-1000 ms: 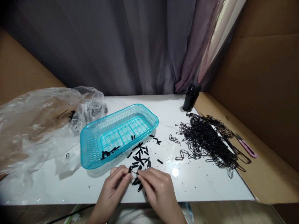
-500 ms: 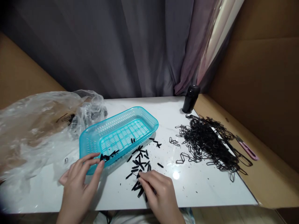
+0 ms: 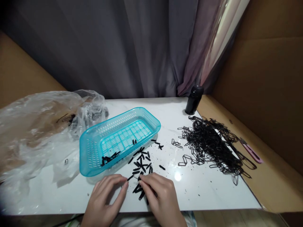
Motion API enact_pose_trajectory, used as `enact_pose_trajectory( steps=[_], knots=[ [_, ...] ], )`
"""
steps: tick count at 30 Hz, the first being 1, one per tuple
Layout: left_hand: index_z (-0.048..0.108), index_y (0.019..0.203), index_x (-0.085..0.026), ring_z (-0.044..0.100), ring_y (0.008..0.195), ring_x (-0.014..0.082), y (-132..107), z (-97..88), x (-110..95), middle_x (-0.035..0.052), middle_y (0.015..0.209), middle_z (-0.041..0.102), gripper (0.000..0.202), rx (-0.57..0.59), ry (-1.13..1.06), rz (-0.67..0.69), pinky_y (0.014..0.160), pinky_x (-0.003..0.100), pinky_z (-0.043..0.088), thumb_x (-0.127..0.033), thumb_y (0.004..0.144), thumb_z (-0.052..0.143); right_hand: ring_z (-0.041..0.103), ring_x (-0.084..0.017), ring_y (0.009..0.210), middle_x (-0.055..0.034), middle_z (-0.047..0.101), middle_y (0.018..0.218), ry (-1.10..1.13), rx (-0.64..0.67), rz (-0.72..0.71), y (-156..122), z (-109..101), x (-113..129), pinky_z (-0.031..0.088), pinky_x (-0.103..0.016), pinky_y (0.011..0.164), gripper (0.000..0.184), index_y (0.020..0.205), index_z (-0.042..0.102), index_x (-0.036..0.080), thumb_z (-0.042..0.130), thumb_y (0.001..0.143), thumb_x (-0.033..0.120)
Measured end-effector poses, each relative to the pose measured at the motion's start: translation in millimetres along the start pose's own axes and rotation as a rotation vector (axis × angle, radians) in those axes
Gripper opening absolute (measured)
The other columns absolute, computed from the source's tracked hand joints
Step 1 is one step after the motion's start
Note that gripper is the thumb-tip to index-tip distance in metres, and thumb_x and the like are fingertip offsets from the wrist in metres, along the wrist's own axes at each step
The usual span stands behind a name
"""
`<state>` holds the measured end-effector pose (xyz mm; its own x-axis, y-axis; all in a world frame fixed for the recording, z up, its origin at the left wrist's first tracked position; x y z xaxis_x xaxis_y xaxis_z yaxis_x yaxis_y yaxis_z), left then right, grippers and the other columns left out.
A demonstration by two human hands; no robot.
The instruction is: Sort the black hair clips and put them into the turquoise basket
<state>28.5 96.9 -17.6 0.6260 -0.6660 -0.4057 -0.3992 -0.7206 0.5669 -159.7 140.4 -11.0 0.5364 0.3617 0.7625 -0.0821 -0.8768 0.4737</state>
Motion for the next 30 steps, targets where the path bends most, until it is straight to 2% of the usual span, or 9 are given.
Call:
enact_pose_trajectory(
  steps=[5, 9, 14, 18, 21, 24, 30],
  knots=[
    [0.063, 0.099, -0.025, 0.064, 0.090, 0.0176, -5.0, 8.4, 8.4, -0.0015, 0.093, 0.068, 0.007, 0.047, 0.043, -0.089, 0.079, 0.028, 0.039, -0.025, 0.093, 0.060, 0.069, 0.000, 0.084, 0.0049, 0.073, 0.092, -0.004, 0.014, 0.010, -1.2, 0.8, -2.4, 0.052, -0.003, 0.082, 0.021, 0.105, 0.072, 0.025, 0.060, 0.091, 0.013],
    [0.065, 0.094, -0.026, 0.065, 0.088, 0.0182, -4.9, 11.9, 9.2, -0.0023, 0.089, 0.069, 0.008, 0.068, -0.055, -0.196, 0.078, 0.028, 0.041, -0.028, 0.095, 0.057, 0.070, -0.001, 0.084, 0.0039, 0.073, 0.093, -0.006, 0.002, 0.004, -0.8, 0.4, -1.7, 0.053, -0.004, 0.082, 0.021, 0.104, 0.072, 0.024, 0.060, 0.091, 0.013],
    [0.067, 0.087, -0.023, 0.066, 0.078, 0.0166, 0.1, 16.5, 4.8, 0.0001, 0.083, 0.070, 0.024, 0.074, -0.366, -0.488, 0.074, 0.025, 0.050, -0.044, 0.093, 0.057, 0.070, -0.003, 0.082, 0.0025, 0.074, 0.092, -0.031, -0.004, -0.034, -1.1, 1.2, 0.5, 0.054, -0.007, 0.081, 0.019, 0.103, 0.072, 0.023, 0.059, 0.091, 0.015],
    [0.068, 0.081, -0.020, 0.065, 0.074, 0.0174, 4.8, 15.9, 0.4, 0.0024, 0.079, 0.070, 0.036, 0.095, -0.467, -0.648, 0.068, 0.023, 0.050, -0.054, 0.087, 0.059, 0.070, -0.004, 0.083, 0.0008, 0.073, 0.093, -0.039, -0.026, -0.056, -1.4, 1.0, 1.7, 0.055, -0.008, 0.080, 0.020, 0.106, 0.072, 0.022, 0.059, 0.092, 0.016],
    [0.069, 0.079, -0.019, 0.063, 0.070, 0.0171, 7.3, 15.6, -4.4, 0.0025, 0.075, 0.070, 0.037, 0.133, -0.494, -0.674, 0.065, 0.023, 0.049, -0.055, 0.085, 0.060, 0.069, -0.003, 0.083, 0.0012, 0.073, 0.093, -0.003, -0.061, -0.022, -0.1, -1.0, 2.4, 0.054, -0.007, 0.079, 0.020, 0.106, 0.071, 0.022, 0.062, 0.090, 0.015],
    [0.070, 0.078, -0.019, 0.063, 0.069, 0.0175, 8.5, 16.9, -9.5, 0.0029, 0.074, 0.070, 0.033, 0.145, -0.520, -0.640, 0.064, 0.023, 0.048, -0.050, 0.085, 0.061, 0.070, -0.003, 0.081, 0.0009, 0.072, 0.091, 0.027, -0.058, 0.003, 1.2, -2.5, 3.7, 0.054, -0.007, 0.076, 0.019, 0.105, 0.071, 0.021, 0.062, 0.090, 0.015],
    [0.070, 0.077, -0.018, 0.064, 0.070, 0.0173, 6.9, 19.0, -10.4, 0.0039, 0.075, 0.070, 0.026, 0.088, -0.588, -0.630, 0.065, 0.023, 0.050, -0.044, 0.081, 0.068, 0.070, -0.005, 0.083, -0.0008, 0.073, 0.092, 0.019, -0.044, 0.005, 0.2, -1.5, 3.0, 0.056, -0.009, 0.078, 0.018, 0.104, 0.072, 0.020, 0.060, 0.091, 0.016]
  ],
)
Point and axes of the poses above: each hand's wrist, its own y-axis towards the middle knuckle, its own z-axis out of the palm, x = y × z, the point moved 2 cm from there along y, towards the middle knuckle
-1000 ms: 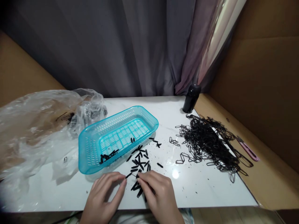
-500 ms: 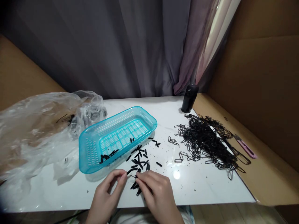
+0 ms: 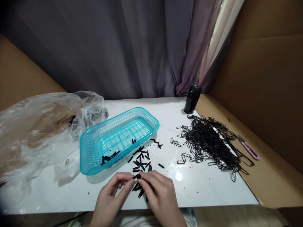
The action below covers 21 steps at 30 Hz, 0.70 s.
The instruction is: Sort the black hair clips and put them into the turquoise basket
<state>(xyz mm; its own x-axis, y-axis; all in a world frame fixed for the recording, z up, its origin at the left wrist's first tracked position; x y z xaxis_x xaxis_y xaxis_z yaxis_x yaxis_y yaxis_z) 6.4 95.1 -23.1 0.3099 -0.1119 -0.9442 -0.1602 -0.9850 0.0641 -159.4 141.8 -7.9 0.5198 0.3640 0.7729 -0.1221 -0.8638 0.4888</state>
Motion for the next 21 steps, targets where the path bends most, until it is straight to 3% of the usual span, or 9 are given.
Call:
enact_pose_trajectory(
  steps=[7, 14, 21],
  knots=[
    [0.063, 0.069, -0.019, 0.065, 0.074, 0.0157, 0.2, -1.4, 1.9, 0.0043, 0.078, 0.072, 0.026, -0.085, -0.066, 0.003, 0.066, 0.021, 0.049, -0.041, 0.077, 0.074, 0.069, -0.004, 0.081, 0.0007, 0.073, 0.092, -0.010, 0.010, 0.018, -0.1, -0.1, -0.7, 0.054, -0.008, 0.078, 0.017, 0.103, 0.071, 0.021, 0.061, 0.091, 0.015],
    [0.054, 0.066, -0.018, 0.068, 0.080, 0.0184, 0.1, -1.7, 5.0, 0.0071, 0.081, 0.072, 0.040, -0.109, -0.136, -0.031, 0.069, 0.023, 0.051, -0.051, 0.076, 0.076, 0.069, -0.002, 0.082, 0.0027, 0.072, 0.091, -0.005, 0.002, 0.036, -0.5, 0.3, -1.6, 0.052, -0.005, 0.077, 0.017, 0.104, 0.070, 0.023, 0.063, 0.090, 0.015],
    [0.054, 0.066, -0.019, 0.068, 0.078, 0.0183, 0.8, -2.5, 3.0, 0.0072, 0.080, 0.071, 0.041, -0.094, -0.119, -0.018, 0.069, 0.024, 0.052, -0.051, 0.077, 0.075, 0.069, -0.003, 0.077, 0.0013, 0.072, 0.087, 0.041, 0.009, 0.044, 0.7, -1.4, -0.9, 0.052, -0.007, 0.073, 0.016, 0.097, 0.072, 0.019, 0.058, 0.092, 0.014]
  ],
)
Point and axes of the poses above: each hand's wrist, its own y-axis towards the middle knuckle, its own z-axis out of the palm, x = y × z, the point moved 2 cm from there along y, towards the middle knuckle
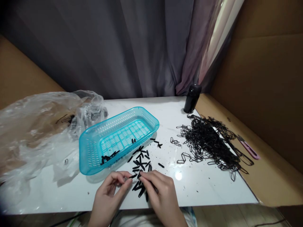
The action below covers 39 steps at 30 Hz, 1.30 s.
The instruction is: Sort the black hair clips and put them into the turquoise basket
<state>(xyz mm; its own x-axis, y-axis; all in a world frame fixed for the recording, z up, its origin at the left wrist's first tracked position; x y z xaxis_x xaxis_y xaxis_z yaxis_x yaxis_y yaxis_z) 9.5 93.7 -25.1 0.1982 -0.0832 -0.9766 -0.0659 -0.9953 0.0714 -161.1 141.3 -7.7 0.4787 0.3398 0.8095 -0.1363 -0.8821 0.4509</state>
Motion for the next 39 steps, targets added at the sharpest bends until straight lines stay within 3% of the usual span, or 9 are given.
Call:
enact_pose_trajectory(
  steps=[9, 29, 34, 37, 39],
  knots=[
    [0.052, 0.065, -0.018, 0.068, 0.077, 0.0162, 0.1, 0.7, 0.1, 0.0059, 0.076, 0.069, 0.042, -0.008, -0.080, 0.022, 0.071, 0.021, 0.055, -0.050, 0.076, 0.078, 0.069, -0.004, 0.080, 0.0001, 0.072, 0.090, -0.019, -0.009, 0.038, -0.5, -0.4, -0.9, 0.052, -0.008, 0.074, 0.017, 0.103, 0.073, 0.021, 0.059, 0.093, 0.019],
    [0.054, 0.065, -0.018, 0.068, 0.077, 0.0164, -2.6, 4.2, -2.8, 0.0061, 0.078, 0.070, 0.032, 0.021, -0.044, 0.057, 0.070, 0.021, 0.056, -0.039, 0.080, 0.074, 0.067, -0.002, 0.077, 0.0010, 0.071, 0.084, 0.050, 0.036, 0.083, -1.7, -1.8, -2.2, 0.048, -0.007, 0.071, 0.017, 0.095, 0.073, 0.019, 0.055, 0.094, 0.018],
    [0.068, 0.081, -0.019, 0.066, 0.075, 0.0148, -3.4, 0.9, 2.7, 0.0036, 0.079, 0.070, 0.019, 0.052, 0.054, 0.075, 0.070, 0.020, 0.054, -0.037, 0.081, 0.074, 0.067, -0.001, 0.078, 0.0019, 0.071, 0.085, 0.064, 0.046, 0.084, -3.1, -2.7, -1.3, 0.047, -0.006, 0.073, 0.017, 0.094, 0.072, 0.019, 0.056, 0.094, 0.016],
    [0.074, 0.098, -0.022, 0.065, 0.077, 0.0145, -3.0, 2.0, 0.8, 0.0030, 0.084, 0.070, 0.018, 0.119, 0.078, 0.107, 0.074, 0.020, 0.054, -0.033, 0.085, 0.071, 0.066, -0.001, 0.077, 0.0016, 0.071, 0.085, 0.062, 0.044, 0.074, -3.3, -2.7, -0.8, 0.048, -0.006, 0.073, 0.017, 0.094, 0.072, 0.019, 0.055, 0.094, 0.015],
    [0.076, 0.099, -0.023, 0.067, 0.082, 0.0152, -2.4, 4.0, -2.8, 0.0037, 0.088, 0.071, 0.015, 0.166, 0.069, 0.152, 0.076, 0.021, 0.055, -0.030, 0.088, 0.067, 0.066, -0.001, 0.077, 0.0016, 0.070, 0.084, 0.059, 0.038, 0.064, -2.7, -2.6, -0.7, 0.048, -0.006, 0.073, 0.016, 0.094, 0.071, 0.018, 0.055, 0.094, 0.015]
  ],
)
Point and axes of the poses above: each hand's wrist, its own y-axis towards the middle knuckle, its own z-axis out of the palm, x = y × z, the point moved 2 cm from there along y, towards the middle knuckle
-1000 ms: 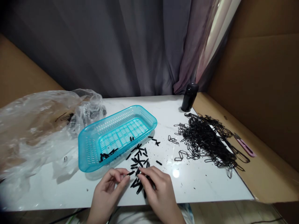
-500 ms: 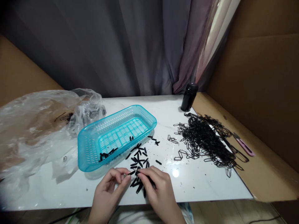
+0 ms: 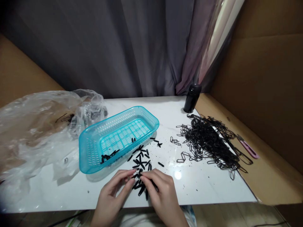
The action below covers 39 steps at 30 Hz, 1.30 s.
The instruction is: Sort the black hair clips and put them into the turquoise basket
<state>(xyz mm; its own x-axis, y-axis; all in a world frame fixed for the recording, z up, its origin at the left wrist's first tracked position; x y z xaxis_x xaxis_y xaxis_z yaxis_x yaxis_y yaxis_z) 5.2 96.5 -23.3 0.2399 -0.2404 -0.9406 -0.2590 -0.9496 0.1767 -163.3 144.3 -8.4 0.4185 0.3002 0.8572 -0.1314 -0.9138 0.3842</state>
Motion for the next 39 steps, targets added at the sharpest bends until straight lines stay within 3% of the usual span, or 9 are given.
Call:
enact_pose_trajectory(
  steps=[6, 13, 18, 28, 39],
  knots=[
    [0.074, 0.082, -0.021, 0.067, 0.076, 0.0143, 1.8, 0.3, -3.4, 0.0021, 0.079, 0.072, 0.011, 0.017, 0.010, 0.071, 0.071, 0.019, 0.053, -0.026, 0.088, 0.067, 0.067, -0.001, 0.079, 0.0018, 0.070, 0.085, -0.027, -0.022, -0.037, 1.2, 0.7, -1.0, 0.049, -0.006, 0.074, 0.017, 0.095, 0.071, 0.019, 0.056, 0.093, 0.013],
    [0.070, 0.072, -0.017, 0.062, 0.066, 0.0138, 1.9, -0.7, 2.2, 0.0026, 0.068, 0.067, 0.025, -0.029, -0.008, -0.101, 0.064, 0.018, 0.051, -0.039, 0.084, 0.068, 0.067, -0.001, 0.079, 0.0034, 0.071, 0.087, -0.087, -0.119, -0.096, -0.7, 1.1, -0.8, 0.050, -0.007, 0.075, 0.016, 0.099, 0.070, 0.021, 0.064, 0.088, 0.012],
    [0.070, 0.070, -0.016, 0.060, 0.062, 0.0133, 1.9, -0.9, 5.1, 0.0034, 0.066, 0.067, 0.029, -0.062, -0.011, -0.144, 0.061, 0.017, 0.050, -0.043, 0.081, 0.069, 0.068, -0.004, 0.080, 0.0015, 0.073, 0.088, -0.142, -0.102, -0.194, -1.0, 3.3, -1.3, 0.054, -0.011, 0.076, 0.017, 0.099, 0.071, 0.020, 0.065, 0.087, 0.010],
    [0.071, 0.070, -0.016, 0.060, 0.063, 0.0123, 0.3, -0.5, 5.3, 0.0020, 0.065, 0.067, 0.025, -0.092, 0.006, -0.073, 0.062, 0.016, 0.050, -0.038, 0.083, 0.069, 0.069, -0.007, 0.078, -0.0015, 0.074, 0.087, -0.245, -0.084, -0.260, -0.2, 5.4, -0.6, 0.057, -0.015, 0.073, 0.017, 0.097, 0.073, 0.018, 0.057, 0.094, 0.020],
    [0.069, 0.072, -0.018, 0.061, 0.066, 0.0129, -2.4, 0.0, 8.3, 0.0008, 0.067, 0.066, 0.022, -0.074, 0.067, 0.021, 0.065, 0.019, 0.050, -0.033, 0.088, 0.066, 0.067, -0.007, 0.077, 0.0012, 0.073, 0.089, -0.332, -0.096, -0.299, 0.3, 8.1, -1.7, 0.055, -0.015, 0.073, 0.017, 0.098, 0.071, 0.020, 0.054, 0.095, 0.021]
  ],
)
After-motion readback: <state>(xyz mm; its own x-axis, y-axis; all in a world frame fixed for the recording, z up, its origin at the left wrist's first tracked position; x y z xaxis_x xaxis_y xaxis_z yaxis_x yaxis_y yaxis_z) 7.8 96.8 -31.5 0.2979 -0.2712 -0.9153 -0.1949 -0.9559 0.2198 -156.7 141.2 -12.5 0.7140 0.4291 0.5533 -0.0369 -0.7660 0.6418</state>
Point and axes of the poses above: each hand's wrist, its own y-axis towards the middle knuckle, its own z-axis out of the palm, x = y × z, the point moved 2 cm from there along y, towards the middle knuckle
